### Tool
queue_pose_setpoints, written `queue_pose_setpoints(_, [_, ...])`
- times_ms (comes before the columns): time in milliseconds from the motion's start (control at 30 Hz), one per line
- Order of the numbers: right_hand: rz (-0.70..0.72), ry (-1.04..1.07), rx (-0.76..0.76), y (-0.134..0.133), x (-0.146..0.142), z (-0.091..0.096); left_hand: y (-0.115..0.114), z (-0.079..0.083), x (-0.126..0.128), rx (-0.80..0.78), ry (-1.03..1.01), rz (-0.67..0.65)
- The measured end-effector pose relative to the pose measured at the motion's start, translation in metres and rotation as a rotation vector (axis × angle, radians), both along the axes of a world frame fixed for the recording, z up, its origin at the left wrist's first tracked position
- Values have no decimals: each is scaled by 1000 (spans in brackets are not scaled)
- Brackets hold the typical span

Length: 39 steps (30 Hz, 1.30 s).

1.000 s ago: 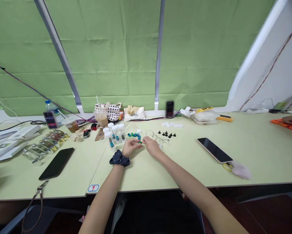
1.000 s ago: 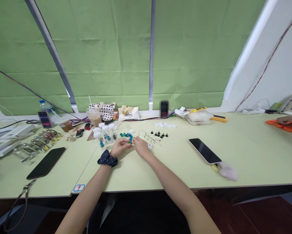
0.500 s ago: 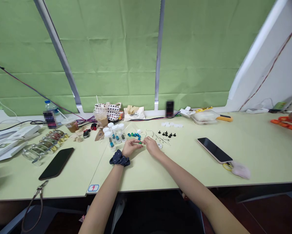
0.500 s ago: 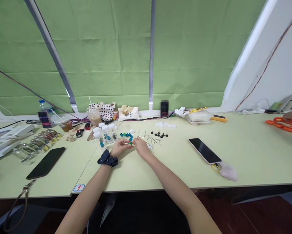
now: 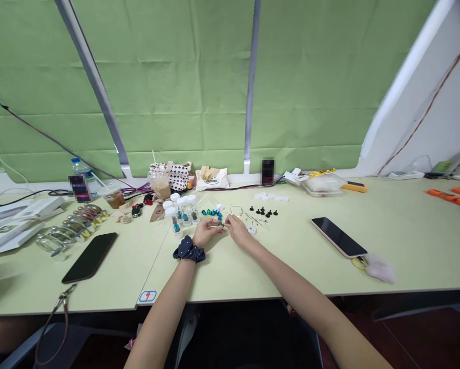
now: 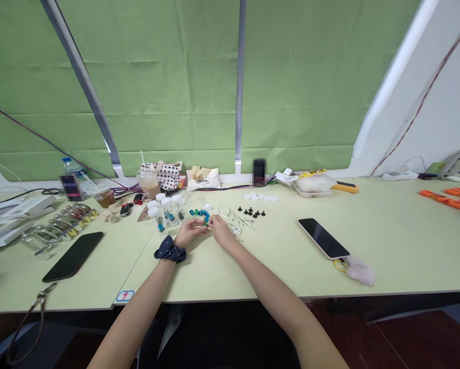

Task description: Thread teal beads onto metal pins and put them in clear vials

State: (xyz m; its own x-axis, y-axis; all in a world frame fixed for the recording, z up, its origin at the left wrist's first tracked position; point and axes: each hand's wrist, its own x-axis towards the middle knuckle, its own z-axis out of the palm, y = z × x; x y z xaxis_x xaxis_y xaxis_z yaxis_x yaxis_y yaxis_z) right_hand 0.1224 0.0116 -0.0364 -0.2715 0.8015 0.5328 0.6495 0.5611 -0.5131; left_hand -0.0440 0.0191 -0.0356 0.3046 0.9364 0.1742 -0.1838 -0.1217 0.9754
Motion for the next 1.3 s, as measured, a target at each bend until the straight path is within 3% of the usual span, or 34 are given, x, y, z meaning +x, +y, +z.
queue_pose_setpoints(233, [-131,-212,-1,-6,4,7,0,-2,0,16,-7,-31])
queue_pose_setpoints(400, [-150,-267,11,-9,5,10,0,-2,0,3,-3,-27])
queue_pose_setpoints(733, [-81,13,-20,1,2,2,2,-4,-2,16,127,-19])
queue_pose_setpoints(1033, [-53,-31,3,-2,4,3,4,-6,-2,100,195,0])
queue_pose_setpoints(1300, [76,33,-14,2,5,-2,4,-6,-2,98,227,41])
